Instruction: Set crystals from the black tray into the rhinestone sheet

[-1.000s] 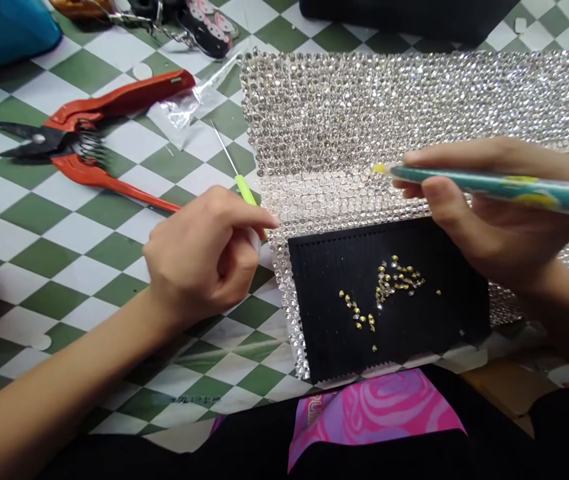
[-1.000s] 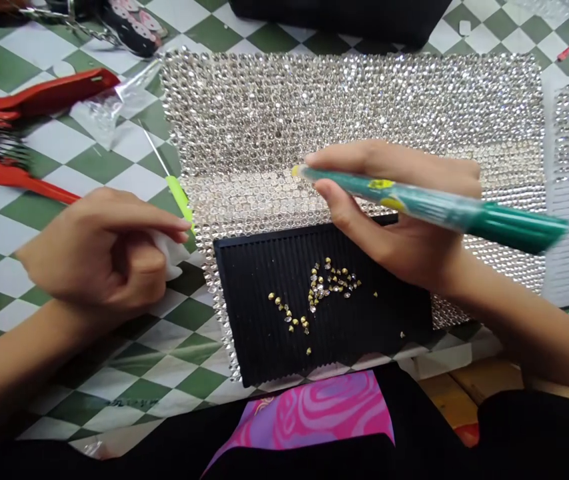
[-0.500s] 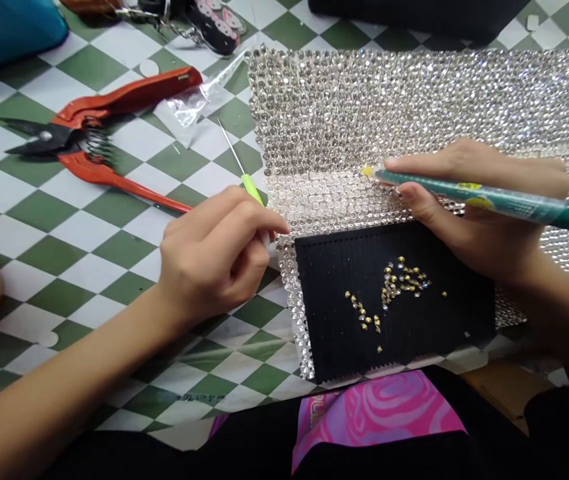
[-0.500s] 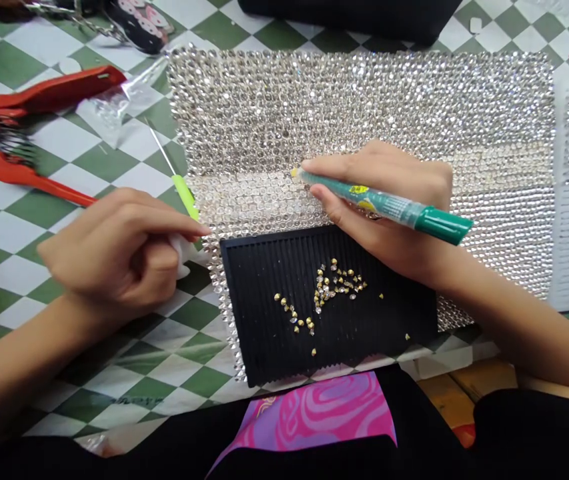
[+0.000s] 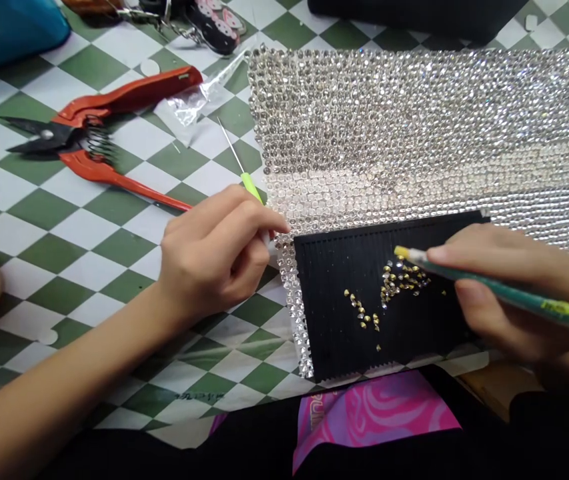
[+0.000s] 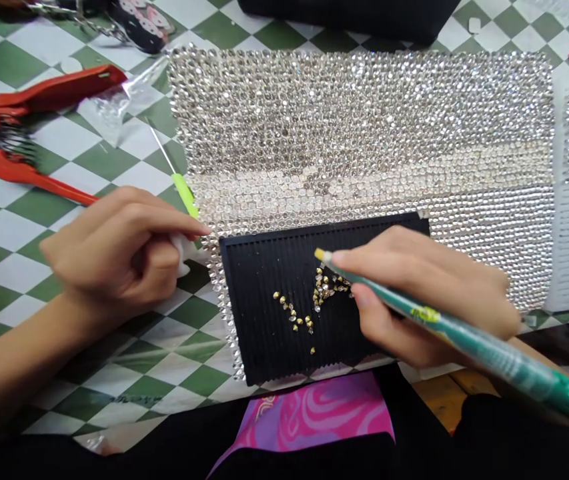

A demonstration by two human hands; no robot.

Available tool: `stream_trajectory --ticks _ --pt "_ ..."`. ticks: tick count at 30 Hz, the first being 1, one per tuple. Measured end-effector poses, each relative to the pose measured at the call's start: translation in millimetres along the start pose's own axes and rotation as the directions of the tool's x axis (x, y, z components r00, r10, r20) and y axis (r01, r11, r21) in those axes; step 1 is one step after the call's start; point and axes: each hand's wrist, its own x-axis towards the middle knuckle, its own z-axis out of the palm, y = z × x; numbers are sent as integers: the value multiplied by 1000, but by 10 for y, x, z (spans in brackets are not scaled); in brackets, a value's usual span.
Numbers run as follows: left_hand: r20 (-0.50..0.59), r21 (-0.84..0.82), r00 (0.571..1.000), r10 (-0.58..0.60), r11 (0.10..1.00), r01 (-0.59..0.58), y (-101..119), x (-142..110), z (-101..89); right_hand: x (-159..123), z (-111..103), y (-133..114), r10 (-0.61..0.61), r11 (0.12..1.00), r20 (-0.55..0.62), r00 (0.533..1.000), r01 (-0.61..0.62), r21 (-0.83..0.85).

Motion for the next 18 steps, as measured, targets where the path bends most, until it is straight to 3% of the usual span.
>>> stream_trajectory --ticks 6,18 --pt "19 20 1000 -6 1000 6 7 -5 -5 -58 116 -3 -140 990 29 990 139 27" --pt "39 48 999 -8 999 6 -2 -21 -7 -66 169 7 -106 994 35 994 104 44"
